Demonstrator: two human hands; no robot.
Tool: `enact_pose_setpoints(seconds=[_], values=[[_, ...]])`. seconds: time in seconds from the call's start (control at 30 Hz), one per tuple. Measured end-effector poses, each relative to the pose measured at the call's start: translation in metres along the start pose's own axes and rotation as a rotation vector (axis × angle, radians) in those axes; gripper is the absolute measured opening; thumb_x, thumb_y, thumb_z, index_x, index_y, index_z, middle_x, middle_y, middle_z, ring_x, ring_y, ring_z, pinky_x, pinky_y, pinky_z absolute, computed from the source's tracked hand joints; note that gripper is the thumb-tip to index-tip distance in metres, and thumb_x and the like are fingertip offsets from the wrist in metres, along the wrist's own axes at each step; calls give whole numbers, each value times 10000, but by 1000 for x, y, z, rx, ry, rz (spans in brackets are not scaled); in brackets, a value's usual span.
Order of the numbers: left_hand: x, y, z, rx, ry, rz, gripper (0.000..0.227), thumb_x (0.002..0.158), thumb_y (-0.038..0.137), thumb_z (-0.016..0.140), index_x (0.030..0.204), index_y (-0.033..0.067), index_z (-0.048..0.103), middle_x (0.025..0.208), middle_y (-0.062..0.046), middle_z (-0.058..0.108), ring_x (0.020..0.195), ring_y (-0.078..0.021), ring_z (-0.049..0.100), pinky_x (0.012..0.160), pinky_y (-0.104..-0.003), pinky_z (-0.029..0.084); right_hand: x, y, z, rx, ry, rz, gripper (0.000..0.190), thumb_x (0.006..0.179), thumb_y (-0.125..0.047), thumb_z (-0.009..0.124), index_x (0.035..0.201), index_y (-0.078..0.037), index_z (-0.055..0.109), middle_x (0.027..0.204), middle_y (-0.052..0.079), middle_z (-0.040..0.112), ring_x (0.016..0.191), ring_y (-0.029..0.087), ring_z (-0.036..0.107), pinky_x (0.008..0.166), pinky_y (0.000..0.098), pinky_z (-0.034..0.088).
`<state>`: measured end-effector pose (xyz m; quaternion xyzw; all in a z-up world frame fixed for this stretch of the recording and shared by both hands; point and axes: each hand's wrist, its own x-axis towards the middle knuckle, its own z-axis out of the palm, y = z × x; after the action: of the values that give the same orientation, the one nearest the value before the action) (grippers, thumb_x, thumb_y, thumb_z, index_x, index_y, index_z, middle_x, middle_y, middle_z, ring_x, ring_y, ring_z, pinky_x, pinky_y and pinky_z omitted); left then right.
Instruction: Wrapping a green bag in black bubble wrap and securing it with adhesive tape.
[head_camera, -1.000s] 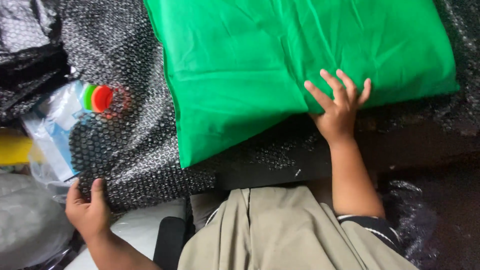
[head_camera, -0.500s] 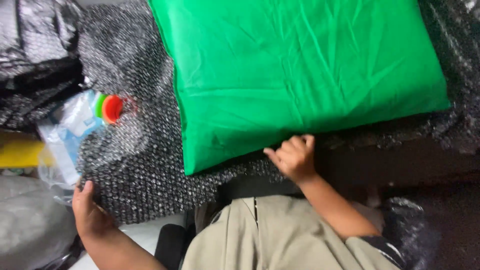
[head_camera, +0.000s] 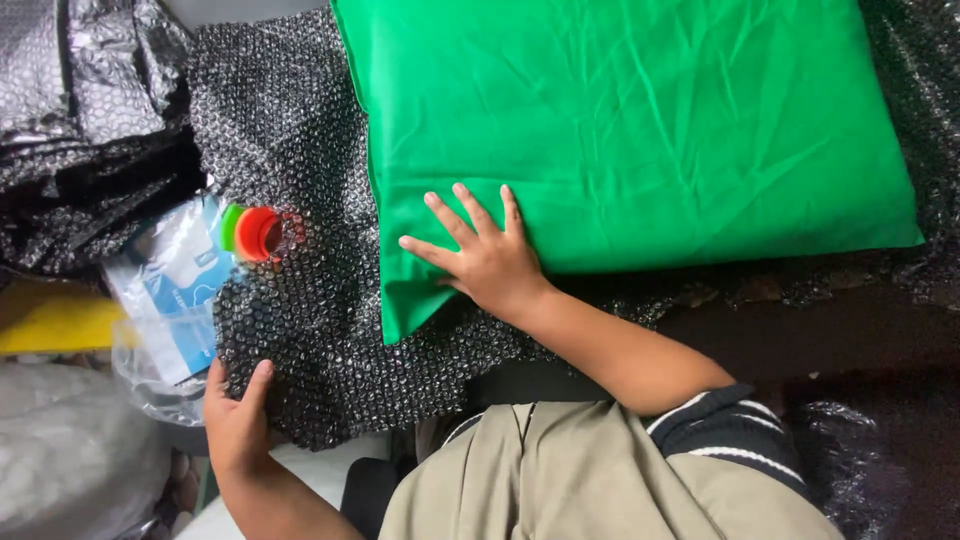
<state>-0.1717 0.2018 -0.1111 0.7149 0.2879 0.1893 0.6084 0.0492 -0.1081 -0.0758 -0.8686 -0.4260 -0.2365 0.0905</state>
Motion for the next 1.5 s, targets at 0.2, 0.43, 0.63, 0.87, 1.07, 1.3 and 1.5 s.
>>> enact_pose_setpoints(seconds=[0.2,0.43,0.63,0.87,1.07,1.3,1.5], values=[[20,-4,-6,26,-9,-28,563,994,105,603,1507,-54,434,1327,-163,589,1076,-199,562,927,-285,446,-19,16,-17,31,-45,-47,876,756,-530,853,1534,-401,472,1655,50,344,1524,296,325,1190,688,266],[27,-24,-17,-268,19,-103,333,1116,228,525,1393,47,557,1213,-22,655,942,-69,613,834,-174,500,-39,19,-21,48,165,25,453,922,-189,669,1362,-293,683,1499,-10,582,1354,234,584,1159,568,383],[36,-38,-28,-170,17,-119,342,1185,316,458,1416,88,565,1187,3,658,899,-55,605,776,-181,486,-40,29,-28,170,168,72,392,910,-178,733,1298,-219,702,1420,-10,650,1326,238,601,1154,580,389],[26,-23,-13,-8,72,-27,274,1173,277,471,1248,31,563,1098,-31,590,924,-106,516,828,-240,430,-38,28,-27,192,141,58,454,888,-154,746,1333,-221,687,1459,2,620,1366,254,562,1171,613,354],[-8,36,-13,591,172,230,305,1215,182,475,1100,-83,574,931,-196,584,800,-300,483,764,-426,427,-40,26,-25,165,148,61,449,888,-166,762,1328,-235,701,1440,11,640,1336,253,586,1172,616,344],[-3,82,10,-52,17,128,302,1157,232,460,1288,-19,565,1172,-49,619,986,-107,528,922,-217,414,-40,27,-29,215,77,92,546,832,-193,764,1364,-266,669,1468,-22,614,1355,238,553,1198,604,298],[11,121,132,-43,-213,115,415,932,211,772,1265,-19,681,1002,-139,675,983,-217,648,968,-415,520,-42,48,-42,735,-28,131,652,978,-665,482,1427,-210,609,1417,68,654,1389,361,522,1186,685,204]])
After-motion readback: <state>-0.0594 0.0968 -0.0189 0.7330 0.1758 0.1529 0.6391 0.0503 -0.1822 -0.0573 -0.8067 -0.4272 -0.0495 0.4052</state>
